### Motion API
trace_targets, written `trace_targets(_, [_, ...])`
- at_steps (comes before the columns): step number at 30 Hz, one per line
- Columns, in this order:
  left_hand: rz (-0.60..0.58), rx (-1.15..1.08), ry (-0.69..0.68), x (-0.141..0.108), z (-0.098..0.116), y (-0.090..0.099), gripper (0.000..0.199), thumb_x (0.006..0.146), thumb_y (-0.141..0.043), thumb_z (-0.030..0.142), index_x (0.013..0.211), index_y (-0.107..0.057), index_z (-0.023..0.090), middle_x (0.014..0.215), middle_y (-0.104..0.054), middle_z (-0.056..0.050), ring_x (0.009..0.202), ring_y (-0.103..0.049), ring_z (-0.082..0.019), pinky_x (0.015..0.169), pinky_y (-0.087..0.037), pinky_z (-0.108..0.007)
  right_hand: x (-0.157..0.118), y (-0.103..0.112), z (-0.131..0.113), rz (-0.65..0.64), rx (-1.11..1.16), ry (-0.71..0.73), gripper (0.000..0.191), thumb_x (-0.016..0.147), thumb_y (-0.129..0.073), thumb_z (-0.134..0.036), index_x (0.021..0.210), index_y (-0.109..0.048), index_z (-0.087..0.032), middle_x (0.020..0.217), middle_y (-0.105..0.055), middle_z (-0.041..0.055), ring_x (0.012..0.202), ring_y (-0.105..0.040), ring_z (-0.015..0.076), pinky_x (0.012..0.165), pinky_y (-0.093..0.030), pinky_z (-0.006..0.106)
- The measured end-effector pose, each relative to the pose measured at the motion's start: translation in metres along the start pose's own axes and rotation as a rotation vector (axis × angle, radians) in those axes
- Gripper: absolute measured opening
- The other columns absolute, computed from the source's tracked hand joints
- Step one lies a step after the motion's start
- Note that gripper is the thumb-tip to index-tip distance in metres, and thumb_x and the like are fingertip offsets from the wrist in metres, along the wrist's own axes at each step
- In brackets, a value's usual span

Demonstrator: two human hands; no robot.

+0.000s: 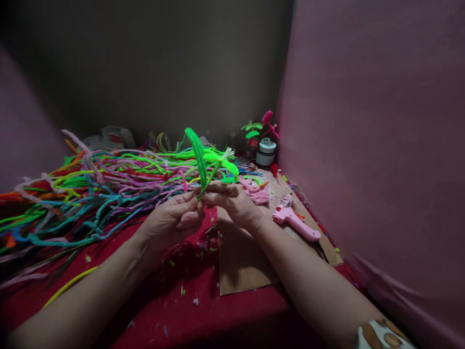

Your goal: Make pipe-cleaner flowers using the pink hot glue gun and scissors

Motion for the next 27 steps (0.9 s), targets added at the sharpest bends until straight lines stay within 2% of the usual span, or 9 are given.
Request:
trace_targets(5, [-0.051, -0.036, 0.041, 0.000, -0.005, 0.000, 0.011, 0.079, -0.063, 0.022, 0.077, -0.055, 0.015, 0.046, -0.033, 0.009, 0.037, -0.015, -0.002, 0.034, -0.016, -0.012, -0.001, 0.000, -0.002, 0.003, 0.033, -0.006, 0.016, 0.071, -0.071, -0.027, 0.087, -0.075, -0.026, 0.082, -0.068, -0.0004, 0.081, -0.059, 0.0153, 0.087, -0.043, 0.033])
trace_targets(9, [-0.080, 0.007, 0.097, -0.003, -0.006, -0.001, 0.013, 0.081, -0.060, 0.024, 0.075, -0.054, 0.014, 0.044, -0.032, 0.009, 0.036, -0.013, -0.002, 0.033, -0.016, -0.012, 0.001, -0.004, 0.001, -0.021, 0.055, -0.045, 0.014, 0.068, -0.073, -0.029, 0.081, -0.075, -0.026, 0.073, -0.067, -0.0005, 0.075, -0.059, 0.0156, 0.082, -0.045, 0.034])
trace_targets(11, [-0.067, 0.066, 0.099, -0.003, -0.004, 0.001, 0.014, 0.082, -0.059, 0.026, 0.076, -0.055, 0.014, 0.044, -0.032, 0.009, 0.036, -0.013, -0.002, 0.033, -0.015, -0.013, 0.001, -0.002, 0.004, 0.011, 0.072, -0.054, 0.011, 0.067, -0.074, -0.029, 0.077, -0.074, -0.025, 0.068, -0.065, -0.0014, 0.072, -0.057, 0.0150, 0.079, -0.045, 0.032])
trace_targets(15, [0.074, 0.335, -0.019, 0.001, 0.007, 0.009, 0.019, 0.083, -0.057, 0.033, 0.077, -0.057, 0.015, 0.046, -0.040, 0.007, 0.036, -0.026, -0.003, 0.036, -0.021, -0.014, 0.001, 0.003, 0.007, 0.091, 0.106, -0.050, 0.006, 0.068, -0.073, -0.024, 0.066, -0.070, -0.021, 0.064, -0.062, -0.0035, 0.066, -0.055, 0.0110, 0.073, -0.044, 0.027])
trace_targets(18, [0.226, 0.632, -0.182, 0.001, 0.019, 0.011, 0.024, 0.082, -0.056, 0.033, 0.067, -0.054, 0.015, 0.050, -0.049, 0.004, 0.040, -0.039, -0.005, 0.041, -0.030, -0.017, 0.000, 0.006, 0.010, 0.146, 0.152, -0.085, 0.008, 0.067, -0.074, -0.024, 0.064, -0.068, -0.020, 0.061, -0.060, -0.0049, 0.060, -0.053, 0.0095, 0.066, -0.044, 0.025])
trace_targets(20, [0.303, 0.762, -0.267, -0.001, 0.025, 0.010, 0.026, 0.081, -0.057, 0.029, 0.061, -0.052, 0.015, 0.049, -0.049, 0.004, 0.042, -0.041, -0.005, 0.043, -0.032, -0.018, -0.001, 0.009, 0.013, 0.192, 0.160, -0.105, 0.011, 0.064, -0.077, -0.025, 0.064, -0.067, -0.019, 0.059, -0.058, -0.0053, 0.058, -0.052, 0.0091, 0.061, -0.043, 0.024])
trace_targets(23, [0.357, 0.802, -0.276, -0.002, 0.026, 0.013, 0.023, 0.081, -0.055, 0.027, 0.062, -0.053, 0.015, 0.049, -0.050, 0.005, 0.040, -0.040, -0.005, 0.041, -0.031, -0.017, -0.002, 0.012, 0.018, 0.214, 0.103, -0.130, 0.016, 0.063, -0.077, -0.030, 0.068, -0.068, -0.018, 0.062, -0.058, -0.0040, 0.055, -0.051, 0.0086, 0.053, -0.041, 0.022])
trace_targets(27, [0.323, 0.620, -0.197, 0.000, 0.021, 0.021, 0.021, 0.081, -0.057, 0.033, 0.069, -0.053, 0.016, 0.049, -0.051, 0.006, 0.036, -0.038, -0.005, 0.036, -0.028, -0.016, -0.001, 0.003, 0.022, 0.112, 0.137, -0.176, 0.028, 0.070, -0.071, -0.045, 0.078, -0.067, -0.018, 0.066, -0.059, -0.0023, 0.049, -0.046, 0.0072, 0.046, -0.040, 0.022])
Point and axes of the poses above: each hand's wrist, its own x-axis towards the middle knuckle, its own y-axis out of the back of the hand, z = x × y, the point moved 8 cm from there along x, towards the middle knuckle
